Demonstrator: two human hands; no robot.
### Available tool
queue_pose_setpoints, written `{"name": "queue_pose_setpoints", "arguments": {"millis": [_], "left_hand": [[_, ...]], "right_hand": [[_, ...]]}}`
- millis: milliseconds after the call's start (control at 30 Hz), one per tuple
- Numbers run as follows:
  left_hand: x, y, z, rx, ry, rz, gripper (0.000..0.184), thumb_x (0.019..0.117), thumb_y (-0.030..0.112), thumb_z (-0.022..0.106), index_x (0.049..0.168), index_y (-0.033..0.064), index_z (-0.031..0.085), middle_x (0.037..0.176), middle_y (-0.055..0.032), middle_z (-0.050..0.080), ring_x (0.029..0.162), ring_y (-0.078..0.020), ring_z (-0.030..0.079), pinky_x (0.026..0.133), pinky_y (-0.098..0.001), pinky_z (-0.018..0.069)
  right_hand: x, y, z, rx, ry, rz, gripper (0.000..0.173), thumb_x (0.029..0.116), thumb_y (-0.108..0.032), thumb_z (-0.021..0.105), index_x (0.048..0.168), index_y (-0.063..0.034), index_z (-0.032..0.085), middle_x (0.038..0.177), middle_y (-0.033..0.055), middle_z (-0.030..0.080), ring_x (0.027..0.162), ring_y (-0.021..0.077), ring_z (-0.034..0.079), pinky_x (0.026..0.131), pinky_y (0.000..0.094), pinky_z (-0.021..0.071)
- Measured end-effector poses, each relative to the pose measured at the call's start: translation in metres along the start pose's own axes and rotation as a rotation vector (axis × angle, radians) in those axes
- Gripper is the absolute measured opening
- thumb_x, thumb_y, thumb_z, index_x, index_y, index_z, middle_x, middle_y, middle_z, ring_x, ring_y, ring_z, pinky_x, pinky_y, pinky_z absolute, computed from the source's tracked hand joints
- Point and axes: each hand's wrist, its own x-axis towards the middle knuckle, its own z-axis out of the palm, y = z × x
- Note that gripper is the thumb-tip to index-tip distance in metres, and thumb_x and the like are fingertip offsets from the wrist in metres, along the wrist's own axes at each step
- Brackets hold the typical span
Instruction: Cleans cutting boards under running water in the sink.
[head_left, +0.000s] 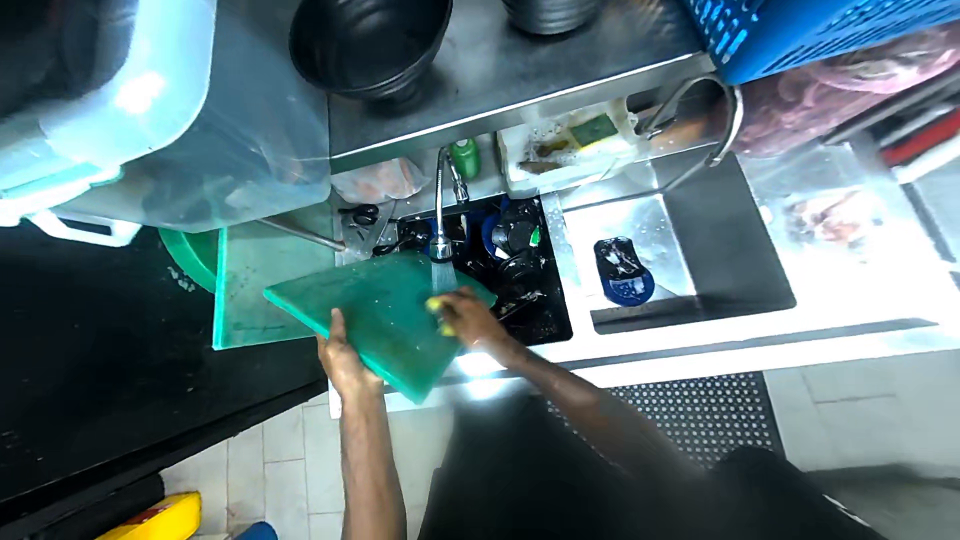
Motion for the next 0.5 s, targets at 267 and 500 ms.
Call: {"name": "queue_pose_setpoints", "arguments": {"millis": [267,500], "left_hand": [[0.005,0.002,-0.003,-0.002,0.009,0.005,0.033,0.1074,0.020,0.050,0.137,0.0047,0.050,0.110,-0.0160,0.069,0.096,-0.0239,0.071,0.081,-0.0471,0.0619],[0.014,0.010,0.004,0.025,0.004,0.045,0.035,0.1076,0.019,0.049,0.140,0.0066,0.047,0.112,-0.0129,0.068,0.097,-0.0203,0.071,0.083,-0.0427,0.0620]], "right_hand": [[0.004,0.077,0.028,-0.080,0.090,0.124,0.035,0.1019,-0.017,0.053,0.131,-0.0037,0.065,0.132,0.0277,0.057,0.126,0.0400,0.056,0.110,0.0499,0.0464],[-0.017,0.037,0.023,-0.032,0.097,0.089,0.031,0.0986,-0.011,0.055,0.126,-0.0034,0.068,0.134,0.0258,0.057,0.126,0.0353,0.057,0.110,0.0445,0.0471]]}}
